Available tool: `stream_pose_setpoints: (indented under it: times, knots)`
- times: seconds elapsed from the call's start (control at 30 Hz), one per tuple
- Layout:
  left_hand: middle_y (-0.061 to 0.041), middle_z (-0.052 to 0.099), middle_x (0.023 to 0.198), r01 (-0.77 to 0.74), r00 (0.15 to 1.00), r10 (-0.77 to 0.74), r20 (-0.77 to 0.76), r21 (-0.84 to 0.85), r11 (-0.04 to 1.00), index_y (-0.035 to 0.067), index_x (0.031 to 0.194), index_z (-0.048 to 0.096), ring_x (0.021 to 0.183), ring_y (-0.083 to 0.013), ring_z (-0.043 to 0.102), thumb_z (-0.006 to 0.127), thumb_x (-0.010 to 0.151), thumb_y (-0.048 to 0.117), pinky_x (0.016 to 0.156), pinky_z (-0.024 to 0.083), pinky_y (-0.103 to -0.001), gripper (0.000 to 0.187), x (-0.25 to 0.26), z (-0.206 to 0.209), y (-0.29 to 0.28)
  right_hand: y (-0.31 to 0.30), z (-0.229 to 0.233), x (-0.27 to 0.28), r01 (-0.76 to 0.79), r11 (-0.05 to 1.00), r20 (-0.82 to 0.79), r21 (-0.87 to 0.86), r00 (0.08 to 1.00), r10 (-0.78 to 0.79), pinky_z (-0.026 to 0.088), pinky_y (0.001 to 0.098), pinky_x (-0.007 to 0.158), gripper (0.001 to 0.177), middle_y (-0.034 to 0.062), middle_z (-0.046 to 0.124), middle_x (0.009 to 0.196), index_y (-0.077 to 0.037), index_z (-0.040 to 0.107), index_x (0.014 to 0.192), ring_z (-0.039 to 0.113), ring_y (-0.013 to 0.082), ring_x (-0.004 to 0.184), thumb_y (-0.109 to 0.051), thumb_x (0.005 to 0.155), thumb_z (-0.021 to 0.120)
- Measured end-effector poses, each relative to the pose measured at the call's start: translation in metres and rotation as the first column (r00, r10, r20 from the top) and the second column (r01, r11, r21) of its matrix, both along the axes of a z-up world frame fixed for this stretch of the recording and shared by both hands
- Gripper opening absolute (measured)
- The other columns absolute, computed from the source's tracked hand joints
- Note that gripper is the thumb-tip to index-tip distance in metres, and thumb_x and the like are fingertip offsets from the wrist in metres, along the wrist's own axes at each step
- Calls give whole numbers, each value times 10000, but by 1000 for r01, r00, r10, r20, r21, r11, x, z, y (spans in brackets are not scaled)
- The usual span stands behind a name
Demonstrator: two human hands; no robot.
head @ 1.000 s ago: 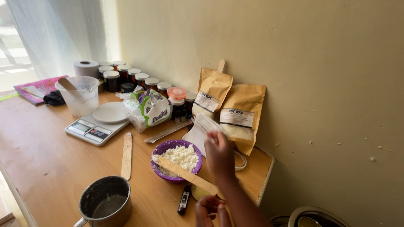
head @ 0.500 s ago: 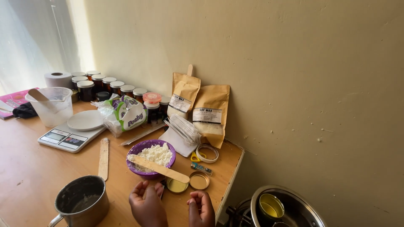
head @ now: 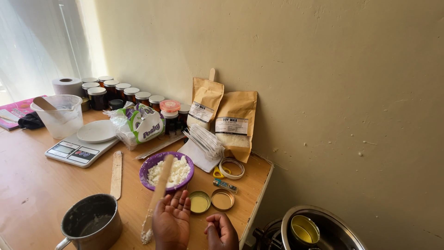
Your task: Preparing soy wax flakes in a bowl, checking the temperature of a melting pot, and organizing containers for candle making.
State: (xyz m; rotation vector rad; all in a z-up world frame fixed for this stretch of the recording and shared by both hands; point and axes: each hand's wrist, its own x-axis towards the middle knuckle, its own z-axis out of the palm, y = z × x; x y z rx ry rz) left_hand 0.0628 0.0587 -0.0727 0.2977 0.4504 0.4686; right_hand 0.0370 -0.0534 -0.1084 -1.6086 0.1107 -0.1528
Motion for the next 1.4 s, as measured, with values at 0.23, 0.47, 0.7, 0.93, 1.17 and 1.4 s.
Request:
stream_pose_setpoints:
  times: [0.23,0.47,0.7,0.93,1.17,1.4]
  knots:
    - [-255,530,1265,-4,1000,5,-30,36,999,20,1280,424,1129,-329,565,369,918,222,939,470,-367,418,5,20,27,-5,-6,4,-65,997,16,-47,998,66,448,208,586,141,-8,634,564,-122,708,797,564,89,538,-118,771,570]
    - [-219,502,1288,4,1000,-4,16,33,999,25,1377,359,1165,-309,535,382,875,157,1011,449,-364,520,21,50,41,-5,-9,7,-78,996,-12,-34,997,77,474,206,593,143,12,656,576,-110,717,796,593,96,549,-104,763,578]
    - [-231,419,1404,98,994,-93,-61,85,992,-8,1389,293,1246,-345,482,372,893,187,1043,405,-393,539,35,57,60,-3,-10,6,-50,998,-46,-33,998,49,436,207,573,150,20,648,558,-105,714,775,554,98,518,-84,759,566]
    - [-138,681,1094,87,929,101,-356,474,876,47,1152,540,897,-294,595,479,882,129,790,425,-375,289,-63,94,11,28,-36,21,58,981,265,-188,964,-6,434,196,454,59,-93,656,515,-222,732,688,494,56,440,-213,669,677]
    - [-365,689,959,150,977,13,-214,728,669,-158,1062,575,748,-455,592,413,954,47,655,415,-473,282,-83,153,89,111,59,33,-370,722,105,-585,847,520,498,368,653,41,34,679,816,-128,620,766,632,181,719,-150,800,622]
    - [-234,730,914,714,641,93,-762,637,290,-44,959,672,719,-298,620,644,847,206,623,504,-384,275,67,109,235,199,53,73,-540,257,-356,-801,775,522,429,448,833,536,203,515,1143,10,530,1163,490,347,1053,-311,769,700]
